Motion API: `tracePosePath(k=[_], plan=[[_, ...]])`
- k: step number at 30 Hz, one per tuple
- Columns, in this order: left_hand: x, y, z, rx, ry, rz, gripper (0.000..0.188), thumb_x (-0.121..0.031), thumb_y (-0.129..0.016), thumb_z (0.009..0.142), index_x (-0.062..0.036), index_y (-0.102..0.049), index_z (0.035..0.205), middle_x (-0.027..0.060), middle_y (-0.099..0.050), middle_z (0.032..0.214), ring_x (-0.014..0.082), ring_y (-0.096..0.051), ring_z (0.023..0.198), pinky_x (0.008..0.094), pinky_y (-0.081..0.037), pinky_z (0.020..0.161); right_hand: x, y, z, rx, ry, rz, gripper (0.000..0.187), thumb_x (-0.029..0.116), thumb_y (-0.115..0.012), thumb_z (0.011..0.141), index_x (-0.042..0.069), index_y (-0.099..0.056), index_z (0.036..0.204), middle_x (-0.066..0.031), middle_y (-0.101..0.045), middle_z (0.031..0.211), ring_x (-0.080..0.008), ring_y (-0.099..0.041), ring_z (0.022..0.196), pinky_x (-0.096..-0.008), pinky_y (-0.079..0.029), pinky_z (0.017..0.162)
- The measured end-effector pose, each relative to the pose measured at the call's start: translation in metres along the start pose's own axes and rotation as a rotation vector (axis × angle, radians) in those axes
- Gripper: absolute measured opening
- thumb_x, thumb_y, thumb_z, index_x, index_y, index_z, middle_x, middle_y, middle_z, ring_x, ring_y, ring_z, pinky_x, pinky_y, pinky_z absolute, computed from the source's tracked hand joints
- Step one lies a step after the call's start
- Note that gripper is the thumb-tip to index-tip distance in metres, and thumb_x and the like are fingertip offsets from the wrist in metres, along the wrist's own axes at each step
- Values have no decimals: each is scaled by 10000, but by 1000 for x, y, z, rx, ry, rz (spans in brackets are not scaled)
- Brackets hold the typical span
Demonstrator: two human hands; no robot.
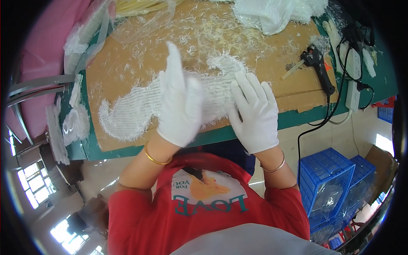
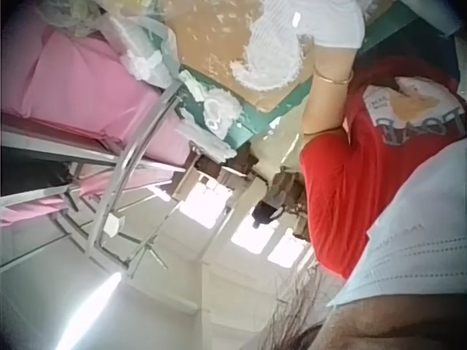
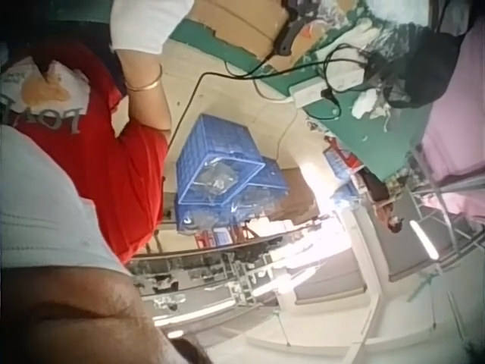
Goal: Applying adhesive and synthetic fiber layers to a mustache-shaped template on a manual workstation.
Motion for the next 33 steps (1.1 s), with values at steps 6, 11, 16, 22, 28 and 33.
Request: tracePosePath(k=[6,11,16,22,28,33], plan=[[14,-23,-10,292,-115,108,838,-413,-406,1044,193,-95,1532,412,-474,1405,507,-419,1360,567,-165,1194,-1,-1,0,6,-31,-12,444,157,-673,859,-20,-618,1262,-183,-587,1390,-391,-518,1312,-498,-376,1105],[5,-44,-16,271,-164,83,902,-491,-454,1004,226,-190,1483,403,-441,1426,495,-399,1361,583,-202,1161,-1,-2,0,25,-30,-38,438,183,-654,869,-11,-630,1262,-162,-599,1383,-358,-520,1322,-485,-384,1100],[-5,-57,-15,244,-356,375,887,-534,-509,964,202,-324,1424,351,-455,1408,474,-392,1342,584,-247,1131,-1,-6,1,2,-40,-98,428,179,-636,883,-2,-635,1271,-143,-613,1374,-328,-526,1321,-472,-386,1102],[-5,-50,9,449,-314,219,910,-580,-525,957,88,-294,1530,308,-455,1480,448,-444,1356,561,-251,1165,-1,0,-4,-3,-41,-54,424,164,-650,880,-8,-634,1267,-163,-604,1378,-357,-529,1309,-487,-386,1096],[20,-19,34,187,-247,-101,790,-540,-395,1035,-12,-251,1606,210,-400,1591,386,-433,1440,583,-188,1217,0,1,-6,-11,-12,-4,409,153,-670,868,-22,-636,1236,-193,-592,1373,-394,-524,1303,-509,-394,1077],[13,-31,25,569,-656,582,720,-521,-362,1037,-63,-317,1590,158,-395,1610,324,-432,1454,593,-144,1230,2,-4,-7,-40,19,-21,388,122,-676,859,-34,-637,1212,-194,-596,1363,-399,-538,1272,-501,-417,1033]])
Point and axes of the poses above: each hand's wrist, its own z-axis towards the middle knuckle, its own y-axis out of the back of the hand, x = y × z, the point moved 6 cm from there along z, towards the middle knuckle
